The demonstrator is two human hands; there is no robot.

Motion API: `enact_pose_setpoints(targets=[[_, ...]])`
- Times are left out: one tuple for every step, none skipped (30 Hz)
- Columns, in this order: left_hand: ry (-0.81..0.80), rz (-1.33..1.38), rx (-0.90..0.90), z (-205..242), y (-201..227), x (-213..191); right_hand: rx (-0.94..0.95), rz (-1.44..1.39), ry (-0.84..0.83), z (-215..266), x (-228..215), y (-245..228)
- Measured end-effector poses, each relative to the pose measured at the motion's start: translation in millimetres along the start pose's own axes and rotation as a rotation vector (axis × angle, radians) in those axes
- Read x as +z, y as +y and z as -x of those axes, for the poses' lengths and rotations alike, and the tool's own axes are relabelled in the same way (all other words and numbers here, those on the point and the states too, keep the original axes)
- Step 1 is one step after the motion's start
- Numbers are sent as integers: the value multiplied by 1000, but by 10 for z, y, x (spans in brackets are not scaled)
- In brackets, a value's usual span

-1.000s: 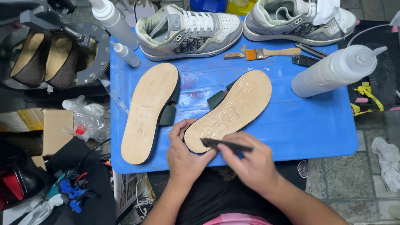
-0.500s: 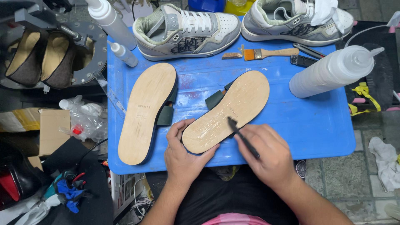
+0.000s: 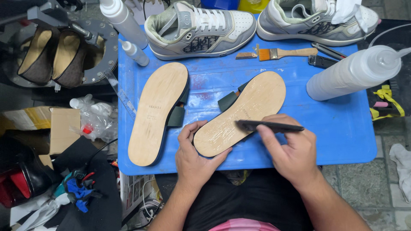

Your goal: The person applies a clear liquid adhesive to the surface of two shoe insoles using a brush and a squeeze bottle. They repeatedly squeeze the liquid onto the insoles and spread it evenly with the brush, working on one insole at a time on a blue workbench.

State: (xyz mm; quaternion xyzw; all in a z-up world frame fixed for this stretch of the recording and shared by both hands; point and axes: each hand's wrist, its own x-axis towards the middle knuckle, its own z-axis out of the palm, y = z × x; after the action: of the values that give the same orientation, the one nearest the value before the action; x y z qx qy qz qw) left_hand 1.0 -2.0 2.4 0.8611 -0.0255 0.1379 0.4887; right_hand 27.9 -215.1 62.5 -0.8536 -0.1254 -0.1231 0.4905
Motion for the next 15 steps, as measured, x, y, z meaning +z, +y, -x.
enact_pose_setpoints(targets=[[3,8,3,4,-5,1,-15,-78,-100,-4,26,-25],[7,17,8,6,-9,2,-32,-154,-199,-13,60,-47],[6,28,10,9,-11,2,-61,-165,-259,-31,115,-63],[7,40,13,2,-14,4,-91,-176,-317,-67,183,-68],[7,51,17,-4,-14,5,-121,-186,-376,-107,225,-63],[4,45,13,0,-12,-1,-139,-137,-328,-147,241,-46],[1,38,10,0,-10,-7,-156,-88,-280,-190,251,-23],[-2,31,10,-10,-8,-14,-177,-38,-229,-218,256,-11],[-2,27,12,-14,-1,-22,-110,-25,-188,-215,250,-16],[-3,25,13,-16,8,-24,-43,-10,-148,-200,232,-24],[-3,23,14,-20,11,-26,24,5,-108,-182,226,-30],[-2,32,7,-20,12,-25,35,-62,-120,-139,237,-47],[-1,40,0,-21,9,-21,46,-128,-132,-79,262,-70],[-1,48,-7,-20,6,-18,58,-195,-144,-39,290,-78],[-8,49,-16,-16,5,-12,57,-186,-161,-23,323,-67]])
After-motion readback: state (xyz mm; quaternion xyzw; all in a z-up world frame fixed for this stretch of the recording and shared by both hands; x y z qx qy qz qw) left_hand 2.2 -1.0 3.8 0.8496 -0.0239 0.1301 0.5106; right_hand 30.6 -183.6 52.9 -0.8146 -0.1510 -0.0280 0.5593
